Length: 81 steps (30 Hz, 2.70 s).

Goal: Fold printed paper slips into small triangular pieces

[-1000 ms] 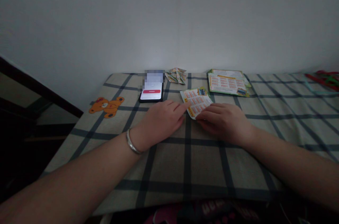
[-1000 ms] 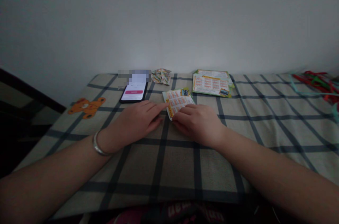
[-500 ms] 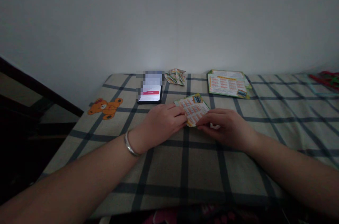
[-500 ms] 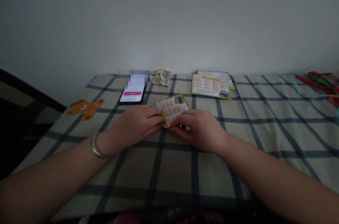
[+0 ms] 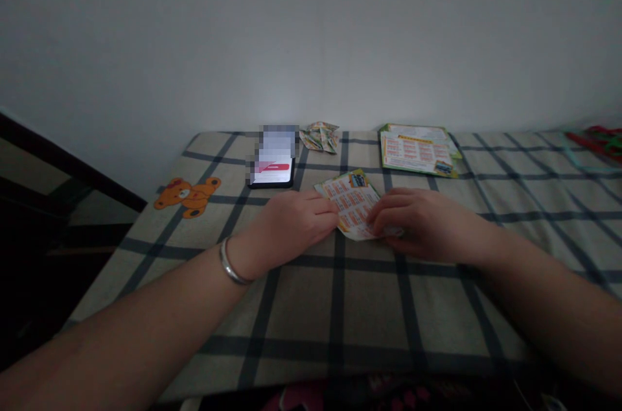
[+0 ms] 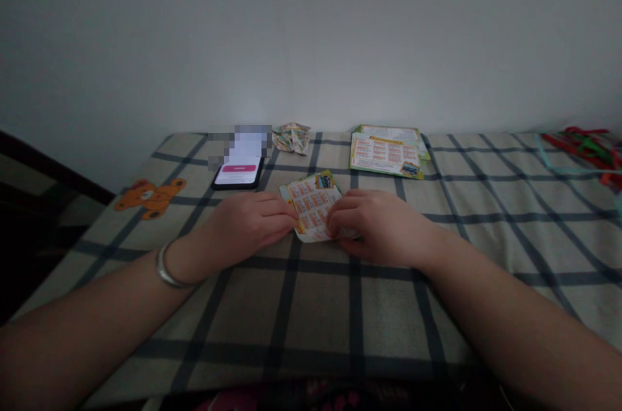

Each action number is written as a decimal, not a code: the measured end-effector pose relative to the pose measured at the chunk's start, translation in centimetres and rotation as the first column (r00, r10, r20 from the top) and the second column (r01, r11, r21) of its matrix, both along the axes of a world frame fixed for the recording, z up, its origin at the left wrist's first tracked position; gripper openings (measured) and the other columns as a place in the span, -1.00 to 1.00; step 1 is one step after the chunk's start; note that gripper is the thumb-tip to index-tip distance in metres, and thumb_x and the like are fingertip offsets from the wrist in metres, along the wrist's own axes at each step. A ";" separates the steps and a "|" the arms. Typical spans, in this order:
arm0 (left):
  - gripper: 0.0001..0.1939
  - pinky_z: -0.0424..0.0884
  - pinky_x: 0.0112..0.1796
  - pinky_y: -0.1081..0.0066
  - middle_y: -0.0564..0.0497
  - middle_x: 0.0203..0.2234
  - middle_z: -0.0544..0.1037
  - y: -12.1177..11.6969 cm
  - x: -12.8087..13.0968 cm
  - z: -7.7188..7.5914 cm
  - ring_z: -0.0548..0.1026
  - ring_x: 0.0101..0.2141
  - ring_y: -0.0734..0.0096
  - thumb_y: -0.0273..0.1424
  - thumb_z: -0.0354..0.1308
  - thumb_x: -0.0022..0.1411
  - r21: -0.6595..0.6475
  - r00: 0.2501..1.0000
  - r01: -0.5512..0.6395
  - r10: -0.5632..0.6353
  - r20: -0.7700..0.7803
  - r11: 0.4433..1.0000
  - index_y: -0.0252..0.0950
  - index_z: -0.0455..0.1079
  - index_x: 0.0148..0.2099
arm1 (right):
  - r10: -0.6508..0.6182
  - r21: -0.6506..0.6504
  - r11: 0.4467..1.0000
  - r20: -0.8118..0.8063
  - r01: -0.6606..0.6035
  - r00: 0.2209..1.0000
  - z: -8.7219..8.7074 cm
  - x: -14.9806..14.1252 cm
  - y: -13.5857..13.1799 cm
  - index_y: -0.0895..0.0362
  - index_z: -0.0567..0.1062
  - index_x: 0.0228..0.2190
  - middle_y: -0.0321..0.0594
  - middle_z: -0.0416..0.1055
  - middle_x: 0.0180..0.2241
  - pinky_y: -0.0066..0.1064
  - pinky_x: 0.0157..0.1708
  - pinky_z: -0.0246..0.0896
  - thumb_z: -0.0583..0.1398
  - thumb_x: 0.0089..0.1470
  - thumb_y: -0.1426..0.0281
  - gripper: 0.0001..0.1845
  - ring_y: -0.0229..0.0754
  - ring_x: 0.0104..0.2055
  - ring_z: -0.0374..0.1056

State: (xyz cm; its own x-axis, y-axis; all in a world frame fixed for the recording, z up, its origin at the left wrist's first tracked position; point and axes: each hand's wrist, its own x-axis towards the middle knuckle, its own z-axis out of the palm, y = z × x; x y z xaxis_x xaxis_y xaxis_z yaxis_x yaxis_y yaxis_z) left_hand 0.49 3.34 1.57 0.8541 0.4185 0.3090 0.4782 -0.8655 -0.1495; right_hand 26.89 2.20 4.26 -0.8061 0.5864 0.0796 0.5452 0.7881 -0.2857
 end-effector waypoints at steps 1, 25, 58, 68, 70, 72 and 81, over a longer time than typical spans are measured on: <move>-0.81 0.44 -0.21 0.38 -0.03 -0.32 0.56 0.2 -0.1 -0.1 0.49 -0.21 0.37 -0.44 0.02 0.37 -0.009 1.000 0.021 -0.020 0.018 1.000 -0.31 0.46 -0.22 | 0.018 -0.009 1.000 -0.005 -0.018 1.000 0.0 0.0 0.0 0.06 0.54 -0.33 -0.25 0.51 -0.27 -0.35 -0.20 0.25 0.21 0.06 0.47 -0.88 -0.20 -0.20 0.38; -0.77 0.47 -0.04 0.23 -0.02 -0.10 0.59 0.8 -0.5 -0.6 0.50 -0.07 0.27 -0.41 0.06 0.33 -0.089 0.993 -0.025 0.035 0.115 0.996 -0.27 0.51 -0.06 | 0.061 -0.448 0.886 -0.141 -0.119 0.988 1.4 -0.2 -1.5 0.09 0.53 -0.28 -0.27 0.56 -0.28 -0.43 -0.23 0.36 0.18 0.05 0.57 -0.78 -0.27 -0.26 0.47; -0.65 0.40 0.01 0.22 -0.03 -0.11 0.52 -0.1 -0.5 0.0 0.43 -0.07 0.30 -0.55 0.02 0.28 -0.293 0.989 -0.062 0.097 0.107 0.954 -0.22 0.45 0.05 | -0.314 0.194 0.919 -0.166 0.344 0.935 -3.3 -2.4 1.7 0.12 0.58 -0.35 -0.15 0.49 -0.27 -0.31 -0.21 0.22 0.20 0.17 0.35 -0.84 -0.12 -0.21 0.35; -0.66 0.44 -0.03 0.17 -0.06 -0.07 0.48 -0.1 -0.5 -0.3 0.43 -0.07 0.23 -0.52 0.05 0.29 -0.216 0.992 -0.093 0.108 0.058 0.972 -0.18 0.47 0.05 | -0.312 0.210 0.916 -0.166 0.343 0.935 -3.5 -2.3 2.0 0.11 0.58 -0.35 -0.16 0.49 -0.29 -0.30 -0.21 0.20 0.20 0.17 0.35 -0.85 -0.11 -0.22 0.33; -0.64 0.45 -0.04 0.15 -0.05 -0.05 0.48 -0.4 -0.6 -0.1 0.44 -0.06 0.22 -0.52 0.06 0.28 -0.194 0.995 -0.094 0.099 0.013 0.976 -0.15 0.45 0.07 | -0.312 0.209 0.916 -0.168 0.343 0.935 -3.5 -2.3 2.0 0.12 0.57 -0.35 -0.16 0.49 -0.29 -0.30 -0.21 0.21 0.19 0.17 0.36 -0.85 -0.12 -0.21 0.33; -0.64 0.46 -0.05 0.14 -0.06 -0.03 0.46 -0.8 -0.6 0.3 0.44 -0.06 0.20 -0.50 0.08 0.28 -0.166 0.995 -0.101 0.096 -0.036 0.981 -0.13 0.43 0.09 | -0.313 0.207 0.916 -0.164 0.342 0.936 -3.5 -2.3 2.0 0.12 0.57 -0.35 -0.17 0.48 -0.31 -0.31 -0.22 0.20 0.20 0.17 0.37 -0.85 -0.12 -0.23 0.33; -0.62 0.46 -0.03 0.13 -0.09 -0.01 0.44 -1.5 -0.5 0.8 0.42 -0.03 0.17 -0.49 0.05 0.31 -0.154 0.988 -0.137 0.124 -0.093 0.979 -0.13 0.39 0.13 | -0.337 0.207 0.905 -0.184 0.372 0.923 -3.7 -2.4 2.1 0.10 0.57 -0.36 -0.21 0.47 -0.33 -0.33 -0.24 0.19 0.22 0.15 0.36 -0.88 -0.13 -0.25 0.33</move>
State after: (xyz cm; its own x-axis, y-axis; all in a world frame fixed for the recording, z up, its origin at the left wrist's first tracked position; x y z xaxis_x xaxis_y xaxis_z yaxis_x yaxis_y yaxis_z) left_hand 0.01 1.89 2.36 0.8086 0.5662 0.1601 0.5804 -0.8122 -0.0586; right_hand 24.50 4.34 0.56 -0.5184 0.7818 0.3465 0.7687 0.6036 -0.2117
